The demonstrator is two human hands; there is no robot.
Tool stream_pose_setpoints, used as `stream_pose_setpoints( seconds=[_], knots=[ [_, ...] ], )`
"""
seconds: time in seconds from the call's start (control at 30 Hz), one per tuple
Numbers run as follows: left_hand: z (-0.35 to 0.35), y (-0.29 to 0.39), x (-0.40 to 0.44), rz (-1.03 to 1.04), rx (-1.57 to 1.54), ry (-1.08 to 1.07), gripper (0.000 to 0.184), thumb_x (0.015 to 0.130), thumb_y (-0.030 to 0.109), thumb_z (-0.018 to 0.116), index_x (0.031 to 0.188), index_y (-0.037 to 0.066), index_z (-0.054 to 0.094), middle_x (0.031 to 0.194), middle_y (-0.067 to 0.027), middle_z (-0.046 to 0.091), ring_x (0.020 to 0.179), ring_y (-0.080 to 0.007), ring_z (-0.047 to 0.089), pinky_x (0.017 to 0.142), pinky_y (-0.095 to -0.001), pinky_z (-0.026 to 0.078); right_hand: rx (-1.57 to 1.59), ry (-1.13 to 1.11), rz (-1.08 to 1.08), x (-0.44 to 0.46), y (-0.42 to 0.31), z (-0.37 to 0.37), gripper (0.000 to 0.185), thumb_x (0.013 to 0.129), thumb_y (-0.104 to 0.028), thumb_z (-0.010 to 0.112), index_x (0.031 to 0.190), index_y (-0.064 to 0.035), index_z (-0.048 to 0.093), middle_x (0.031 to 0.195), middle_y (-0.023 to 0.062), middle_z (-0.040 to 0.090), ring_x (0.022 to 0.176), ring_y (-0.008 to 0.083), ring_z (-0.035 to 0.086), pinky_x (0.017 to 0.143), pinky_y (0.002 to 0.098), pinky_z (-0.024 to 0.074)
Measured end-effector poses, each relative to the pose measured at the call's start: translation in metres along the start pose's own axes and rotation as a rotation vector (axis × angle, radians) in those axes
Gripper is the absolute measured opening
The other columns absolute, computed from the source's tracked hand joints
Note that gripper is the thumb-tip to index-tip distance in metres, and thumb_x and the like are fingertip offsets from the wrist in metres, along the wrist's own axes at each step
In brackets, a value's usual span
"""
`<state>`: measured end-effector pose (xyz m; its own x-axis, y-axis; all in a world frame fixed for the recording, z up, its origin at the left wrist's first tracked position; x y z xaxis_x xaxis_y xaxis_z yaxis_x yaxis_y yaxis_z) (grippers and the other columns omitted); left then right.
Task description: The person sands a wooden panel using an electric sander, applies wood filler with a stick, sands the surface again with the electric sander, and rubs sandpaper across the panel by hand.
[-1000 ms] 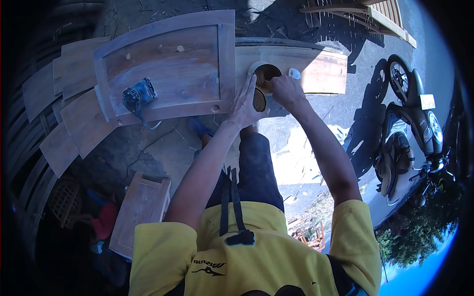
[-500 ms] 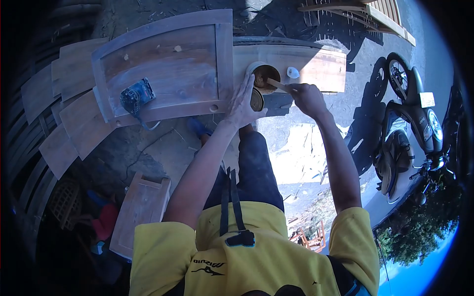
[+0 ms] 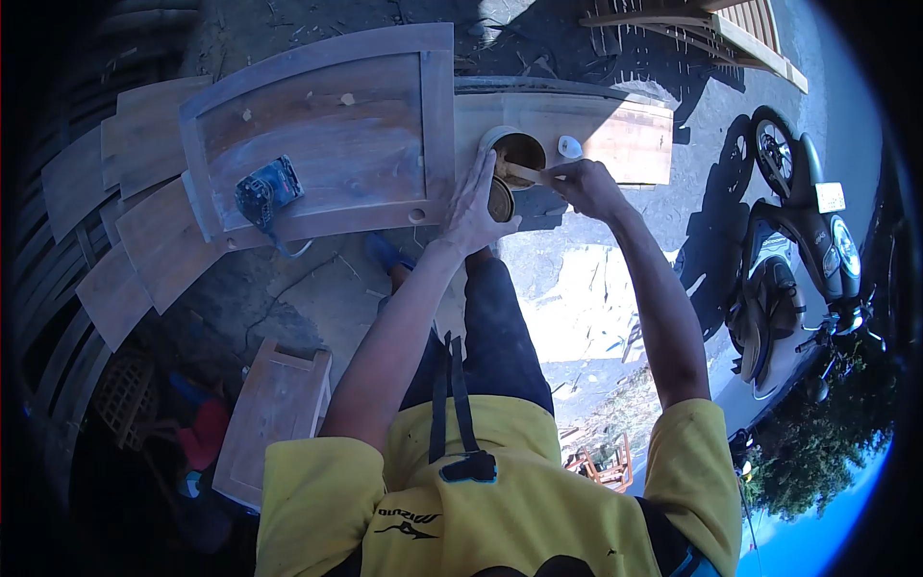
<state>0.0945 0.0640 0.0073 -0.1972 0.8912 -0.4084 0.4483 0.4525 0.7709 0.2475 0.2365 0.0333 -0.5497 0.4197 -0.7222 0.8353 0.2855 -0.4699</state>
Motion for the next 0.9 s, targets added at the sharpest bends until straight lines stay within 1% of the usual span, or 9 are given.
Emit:
stream_pose_setpoints(
  seconds=[0.03, 0.07, 0.13, 0.23, 0.47, 0.57, 0.63, 0.77, 0.9],
  knots=[
    [0.0, -0.001, 0.0, 0.004, -0.002, -0.01, 0.132, 0.074, 0.041, 0.089, 0.172, 0.009, 0.007, 0.178, -0.0174, 0.018, 0.159, -0.0396, 0.032, 0.13, -0.0466, 0.032, 0.161, -0.066, 0.112, -0.005, 0.007, 0.002, 0.028, 0.102, -0.022, 0.071, 0.127, -0.0137, 0.08, 0.086, 0.0141, 0.079, 0.073, 0.0216, 0.076, 0.071, 0.0372, 0.0614],
    [0.0, -0.002, -0.001, 0.003, 0.001, -0.014, 0.132, 0.074, 0.041, 0.089, 0.172, 0.009, 0.007, 0.178, -0.0174, 0.018, 0.159, -0.0396, 0.032, 0.13, -0.0466, 0.032, 0.165, -0.066, 0.113, -0.009, 0.008, 0.001, 0.028, 0.102, -0.022, 0.071, 0.127, -0.0137, 0.08, 0.086, 0.0141, 0.079, 0.073, 0.0216, 0.076, 0.071, 0.0372, 0.0614],
    [-0.001, -0.001, -0.001, 0.008, -0.038, -0.023, 0.13, 0.074, 0.037, 0.09, 0.172, 0.007, 0.011, 0.177, -0.0204, 0.019, 0.159, -0.0404, 0.03, 0.131, -0.0492, 0.03, 0.339, -0.11, 0.207, -0.016, 0.017, 0.003, 0.03, 0.103, -0.022, 0.071, 0.129, -0.012, 0.079, 0.084, 0.011, 0.078, 0.07, 0.0146, 0.072, 0.064, 0.0314, 0.0591],
    [-0.002, -0.001, -0.001, 0.009, -0.006, -0.026, 0.13, 0.074, 0.037, 0.09, 0.172, 0.007, 0.01, 0.177, -0.0201, 0.019, 0.159, -0.0409, 0.03, 0.131, -0.0492, 0.03, 0.392, -0.092, 0.167, -0.022, 0.024, 0.005, 0.03, 0.103, -0.019, 0.07, 0.13, -0.0097, 0.079, 0.084, 0.0094, 0.078, 0.068, 0.012, 0.07, 0.059, 0.0273, 0.0562],
    [-0.011, 0.006, -0.003, 0.039, -0.046, -0.017, 0.129, 0.073, 0.037, 0.092, 0.172, 0.012, 0.013, 0.176, -0.0213, 0.02, 0.159, -0.042, 0.03, 0.13, -0.0503, 0.031, 0.497, -0.107, 0.182, -0.054, 0.022, -0.011, 0.033, 0.103, -0.016, 0.068, 0.134, -0.0089, 0.075, 0.087, 0.0087, 0.077, 0.065, 0.0106, 0.068, 0.058, 0.0268, 0.0544],
    [-0.017, 0.018, -0.001, 0.046, -0.014, 0.121, 0.125, 0.072, 0.036, 0.093, 0.171, 0.015, 0.02, 0.174, -0.0221, 0.023, 0.157, -0.0447, 0.033, 0.129, -0.0522, 0.032, 0.499, -0.11, 0.236, -0.077, 0.03, -0.021, 0.038, 0.102, -0.016, 0.069, 0.139, -0.0079, 0.072, 0.089, 0.0088, 0.077, 0.067, 0.0098, 0.068, 0.059, 0.0263, 0.0538],
    [-0.013, 0.039, 0.009, 0.147, 0.042, 0.208, 0.119, 0.071, 0.034, 0.094, 0.168, 0.016, 0.029, 0.171, -0.0226, 0.027, 0.156, -0.0461, 0.032, 0.128, -0.0536, 0.033, 0.719, 0.008, 0.189, -0.091, 0.037, -0.029, 0.04, 0.104, -0.019, 0.067, 0.142, -0.006, 0.068, 0.089, 0.008, 0.076, 0.067, 0.0099, 0.067, 0.061, 0.0265, 0.0532],
    [0.025, 0.047, 0.051, 0.202, 0.313, 0.172, 0.109, 0.075, 0.039, 0.093, 0.165, 0.016, 0.037, 0.171, -0.0224, 0.026, 0.16, -0.0445, 0.023, 0.131, -0.0574, 0.022, 0.826, 0.199, 0.179, -0.106, 0.023, -0.029, 0.041, 0.11, -0.019, 0.059, 0.148, -0.004, 0.063, 0.086, 0.0055, 0.072, 0.07, 0.0095, 0.062, 0.066, 0.027, 0.0492],
    [0.048, 0.035, 0.062, 0.164, 0.516, 0.23, 0.106, 0.077, 0.043, 0.091, 0.166, 0.02, 0.037, 0.173, -0.022, 0.022, 0.162, -0.0446, 0.018, 0.132, -0.0585, 0.014, 0.86, 0.214, 0.096, -0.105, 0.019, -0.012, 0.047, 0.111, -0.019, 0.06, 0.153, 0.0004, 0.057, 0.09, 0.0053, 0.068, 0.083, 0.0116, 0.061, 0.075, 0.0291, 0.0488]
  ],
)
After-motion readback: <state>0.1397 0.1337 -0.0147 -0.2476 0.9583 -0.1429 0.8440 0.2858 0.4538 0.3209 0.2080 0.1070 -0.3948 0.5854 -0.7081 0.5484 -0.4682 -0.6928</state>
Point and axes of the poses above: each hand's wrist, its own x-axis towards the middle knuckle, its own z-axis out of the palm, y = z × x, the point moved 5 cm from there along x, towards the middle knuckle
